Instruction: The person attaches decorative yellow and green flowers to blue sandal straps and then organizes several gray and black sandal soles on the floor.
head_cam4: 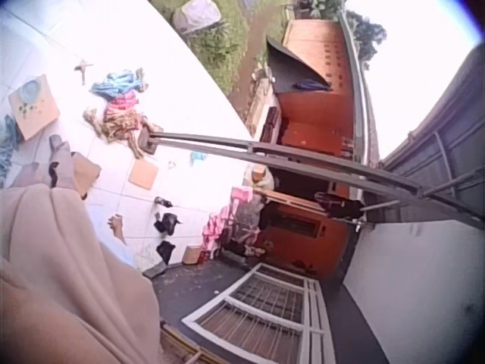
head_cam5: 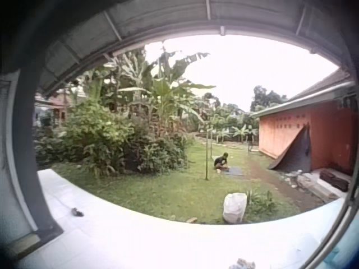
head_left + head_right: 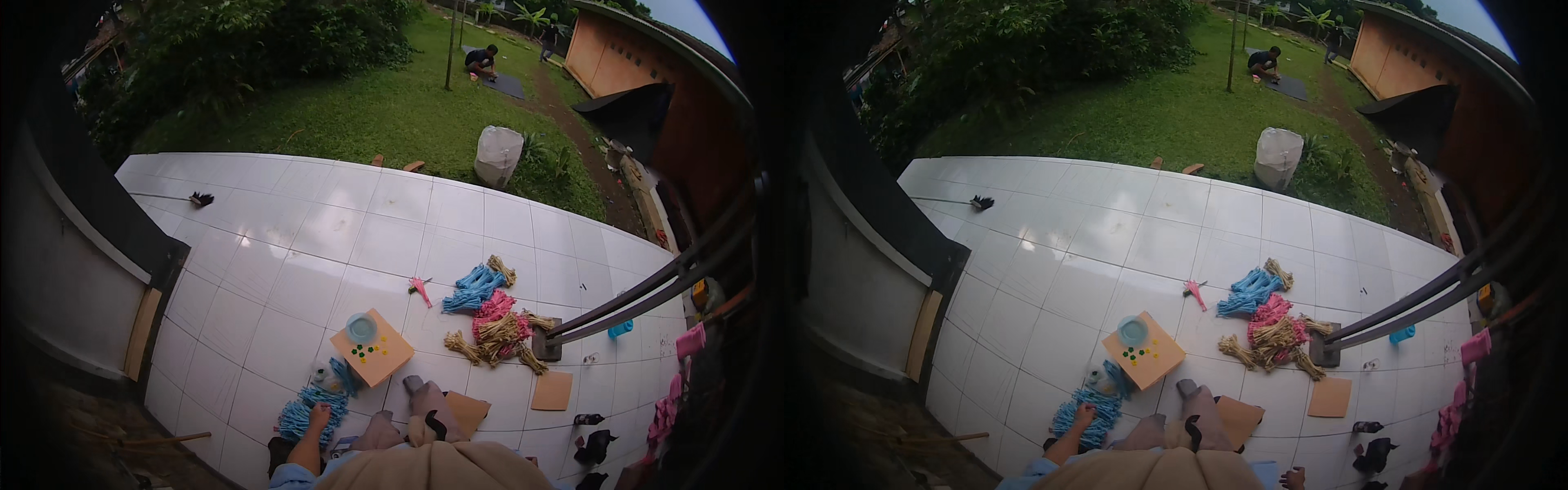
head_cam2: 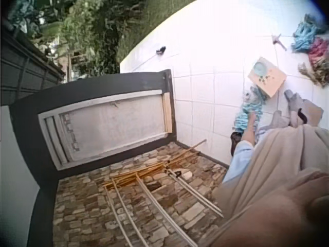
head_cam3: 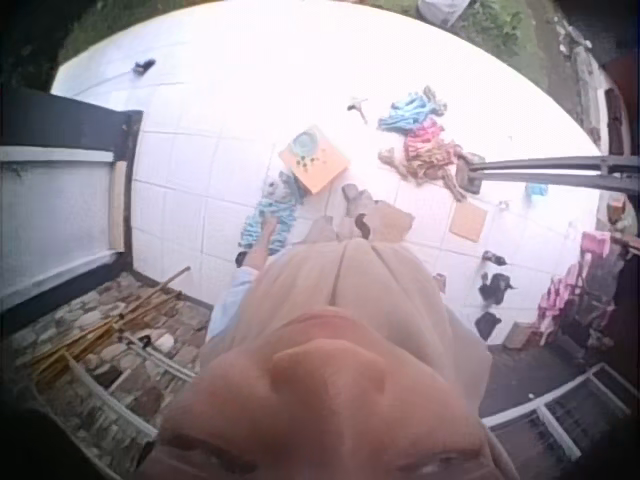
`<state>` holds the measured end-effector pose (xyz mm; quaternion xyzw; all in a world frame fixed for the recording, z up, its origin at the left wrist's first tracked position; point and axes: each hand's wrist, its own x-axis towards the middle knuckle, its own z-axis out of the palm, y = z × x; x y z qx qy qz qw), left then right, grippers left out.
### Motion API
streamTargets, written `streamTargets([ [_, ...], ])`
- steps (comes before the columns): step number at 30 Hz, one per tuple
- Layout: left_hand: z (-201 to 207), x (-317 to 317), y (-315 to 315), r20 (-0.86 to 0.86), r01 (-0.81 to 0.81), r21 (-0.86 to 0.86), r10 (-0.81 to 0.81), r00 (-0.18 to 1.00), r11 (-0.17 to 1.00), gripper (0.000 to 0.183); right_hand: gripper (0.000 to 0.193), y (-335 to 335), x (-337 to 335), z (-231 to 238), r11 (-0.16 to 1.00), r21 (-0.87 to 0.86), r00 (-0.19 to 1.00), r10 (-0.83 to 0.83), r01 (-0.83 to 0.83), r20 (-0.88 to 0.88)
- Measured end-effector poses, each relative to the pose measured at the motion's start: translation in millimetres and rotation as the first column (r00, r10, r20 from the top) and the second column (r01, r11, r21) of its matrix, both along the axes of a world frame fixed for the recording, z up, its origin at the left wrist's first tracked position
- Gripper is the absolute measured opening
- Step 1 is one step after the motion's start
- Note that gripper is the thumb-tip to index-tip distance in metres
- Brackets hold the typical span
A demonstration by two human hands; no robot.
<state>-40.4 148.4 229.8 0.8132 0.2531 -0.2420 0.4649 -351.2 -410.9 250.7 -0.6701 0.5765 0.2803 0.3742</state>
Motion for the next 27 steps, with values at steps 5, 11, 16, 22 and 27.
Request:
streamTargets([
  [5,88,194,-51,0.304,0.387,0.191,-0.429,0.851,0.902,0.021,0.055,142,-62,-9,0.987,0.062,0.984,-0.152,0.146,0.098],
  [11,87,209,-126,0.263,0.561,0.112,-0.569,0.78,0.82,0.022,0.055,162,-9,48,0.964,0.06,0.914,-0.266,0.261,0.307],
  [16,63,78,-227,0.169,0.894,-0.156,-0.881,0.442,0.419,0.025,0.055,195,-114,74,0.902,0.046,0.888,-0.432,0.43,0.16],
  [22,31,-46,-249,0.028,0.847,-0.31,-0.887,0.461,0.431,0.026,0.056,207,-289,106,0.883,0.078,0.877,-0.442,0.462,-0.186],
  [27,2,-110,-190,-0.043,0.503,-0.193,-0.519,0.854,0.842,0.025,0.054,85,-363,117,0.856,0.124,0.849,-0.461,0.503,-0.259],
])
